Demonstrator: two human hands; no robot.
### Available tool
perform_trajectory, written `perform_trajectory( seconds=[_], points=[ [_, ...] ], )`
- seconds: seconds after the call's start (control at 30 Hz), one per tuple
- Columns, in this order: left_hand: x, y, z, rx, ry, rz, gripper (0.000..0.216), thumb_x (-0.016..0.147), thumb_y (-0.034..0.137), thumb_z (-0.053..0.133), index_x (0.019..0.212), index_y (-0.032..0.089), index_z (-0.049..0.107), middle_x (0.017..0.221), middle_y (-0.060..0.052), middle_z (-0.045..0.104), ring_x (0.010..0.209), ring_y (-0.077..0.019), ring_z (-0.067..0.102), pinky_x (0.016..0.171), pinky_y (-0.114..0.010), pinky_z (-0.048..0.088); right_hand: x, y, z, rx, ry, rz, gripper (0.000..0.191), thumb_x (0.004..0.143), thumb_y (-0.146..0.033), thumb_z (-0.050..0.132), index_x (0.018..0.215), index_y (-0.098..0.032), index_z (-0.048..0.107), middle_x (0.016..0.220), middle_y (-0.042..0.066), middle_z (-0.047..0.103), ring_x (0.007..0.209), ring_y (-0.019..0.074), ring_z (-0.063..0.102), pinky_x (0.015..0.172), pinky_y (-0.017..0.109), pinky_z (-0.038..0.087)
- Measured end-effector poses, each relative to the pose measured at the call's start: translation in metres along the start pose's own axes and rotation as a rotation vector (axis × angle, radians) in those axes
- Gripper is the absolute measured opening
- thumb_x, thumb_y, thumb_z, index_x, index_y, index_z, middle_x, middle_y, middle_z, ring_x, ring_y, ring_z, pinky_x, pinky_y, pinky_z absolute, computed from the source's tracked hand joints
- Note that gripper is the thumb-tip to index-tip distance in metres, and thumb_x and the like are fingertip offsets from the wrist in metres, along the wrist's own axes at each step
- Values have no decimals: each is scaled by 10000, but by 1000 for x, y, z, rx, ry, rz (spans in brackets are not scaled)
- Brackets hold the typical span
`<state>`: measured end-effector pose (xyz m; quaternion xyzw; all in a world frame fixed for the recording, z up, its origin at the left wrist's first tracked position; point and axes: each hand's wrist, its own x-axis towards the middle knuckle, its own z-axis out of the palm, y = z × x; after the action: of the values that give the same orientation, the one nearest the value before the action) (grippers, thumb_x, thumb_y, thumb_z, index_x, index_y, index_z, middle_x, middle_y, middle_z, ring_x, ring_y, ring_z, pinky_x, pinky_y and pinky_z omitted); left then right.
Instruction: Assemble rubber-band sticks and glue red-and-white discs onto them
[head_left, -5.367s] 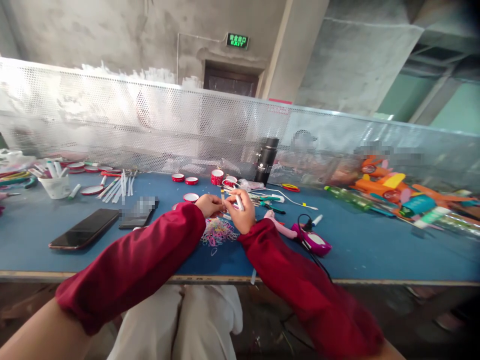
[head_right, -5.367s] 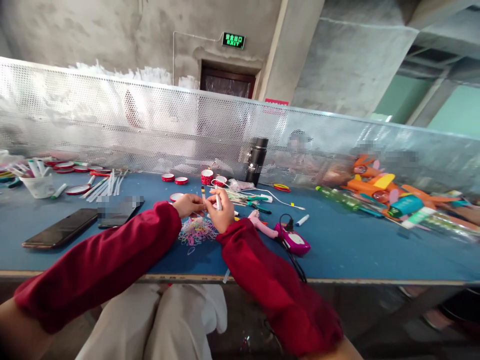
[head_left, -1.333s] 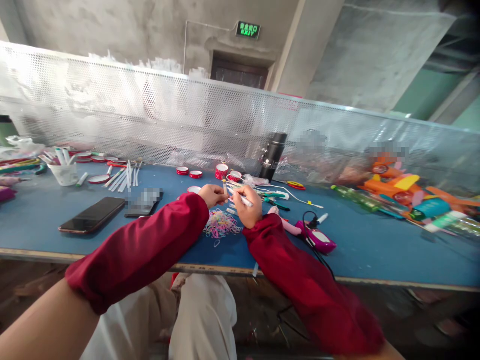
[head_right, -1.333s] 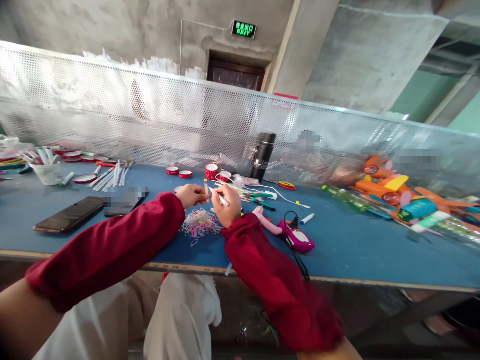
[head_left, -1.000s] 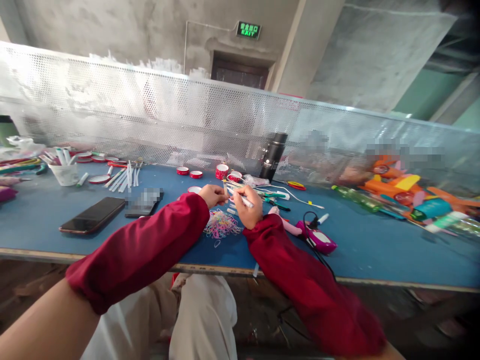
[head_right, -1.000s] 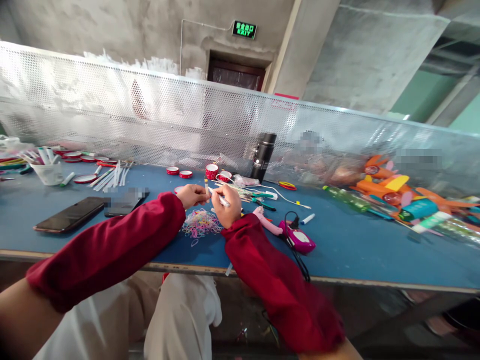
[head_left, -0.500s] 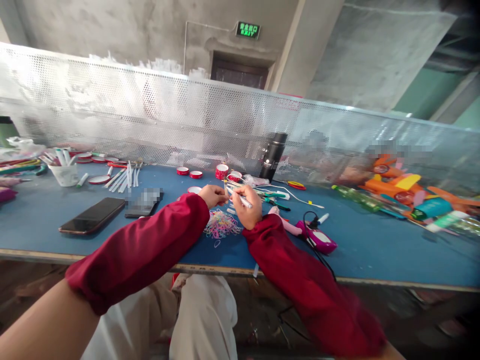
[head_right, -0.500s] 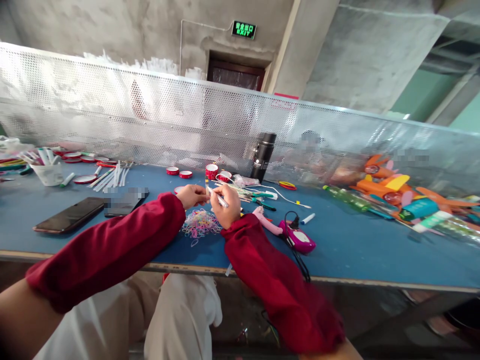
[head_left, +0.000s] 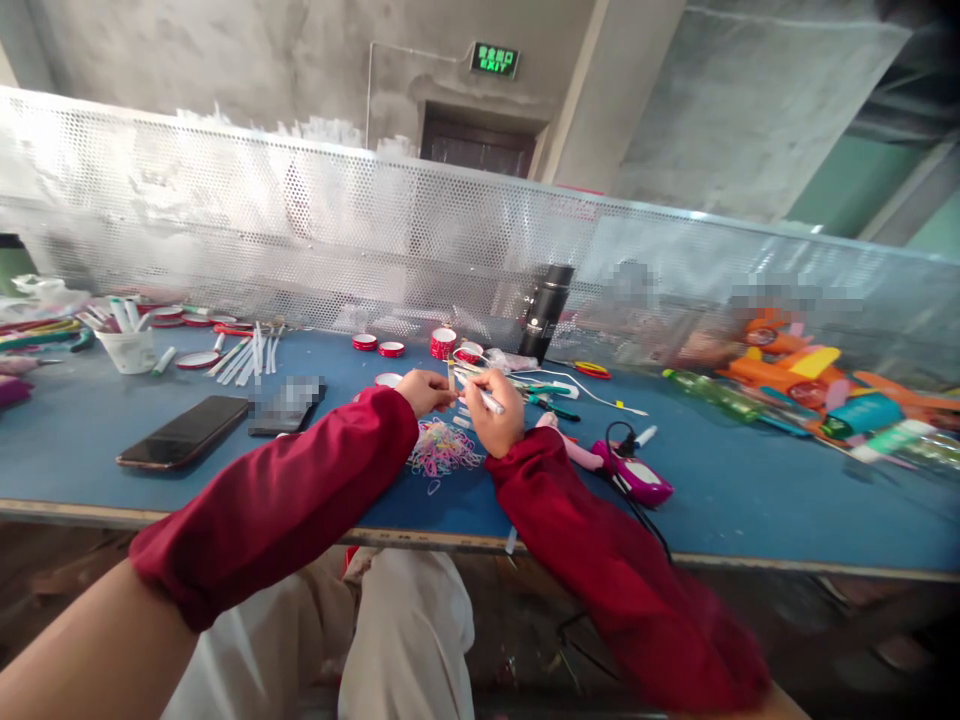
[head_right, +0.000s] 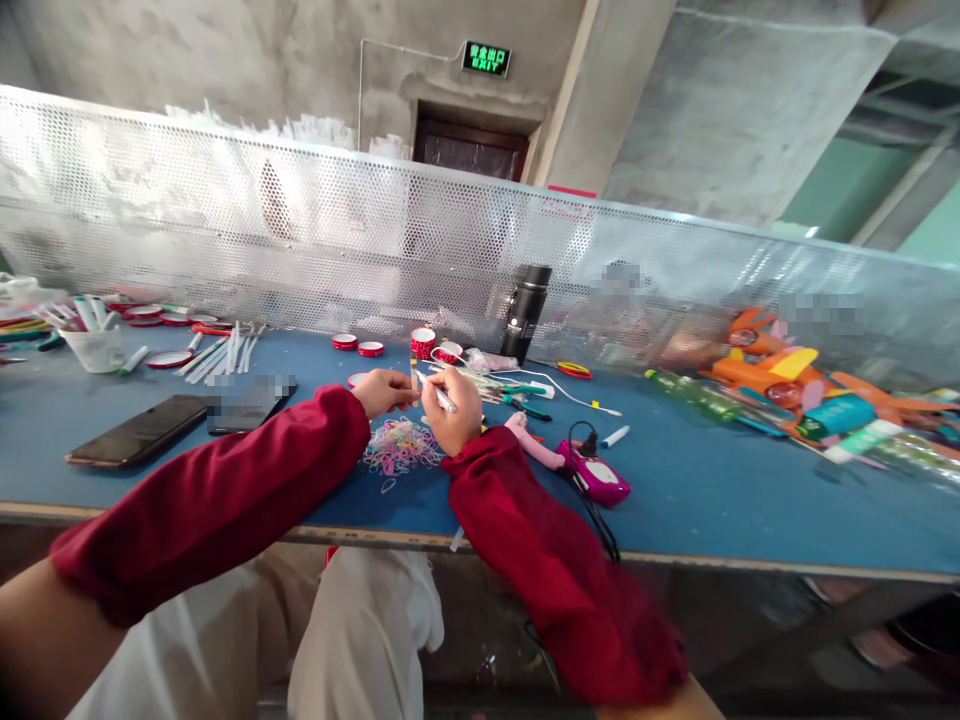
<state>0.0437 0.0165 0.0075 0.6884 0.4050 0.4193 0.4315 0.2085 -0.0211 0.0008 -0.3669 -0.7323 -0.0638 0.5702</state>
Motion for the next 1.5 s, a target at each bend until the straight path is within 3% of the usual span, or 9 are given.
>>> perform_trajectory(
  seconds=[1.5],
  points=[
    [-8,15,3,-4,30,-47,166,766,173,683,619,128,619,566,4,612,494,-76,543,460,-189,355,1,-3,-1,-22,5,8,79,883,-292,563,838,-233,592,760,27,689,736,202,656,671,313,486]
  ],
)
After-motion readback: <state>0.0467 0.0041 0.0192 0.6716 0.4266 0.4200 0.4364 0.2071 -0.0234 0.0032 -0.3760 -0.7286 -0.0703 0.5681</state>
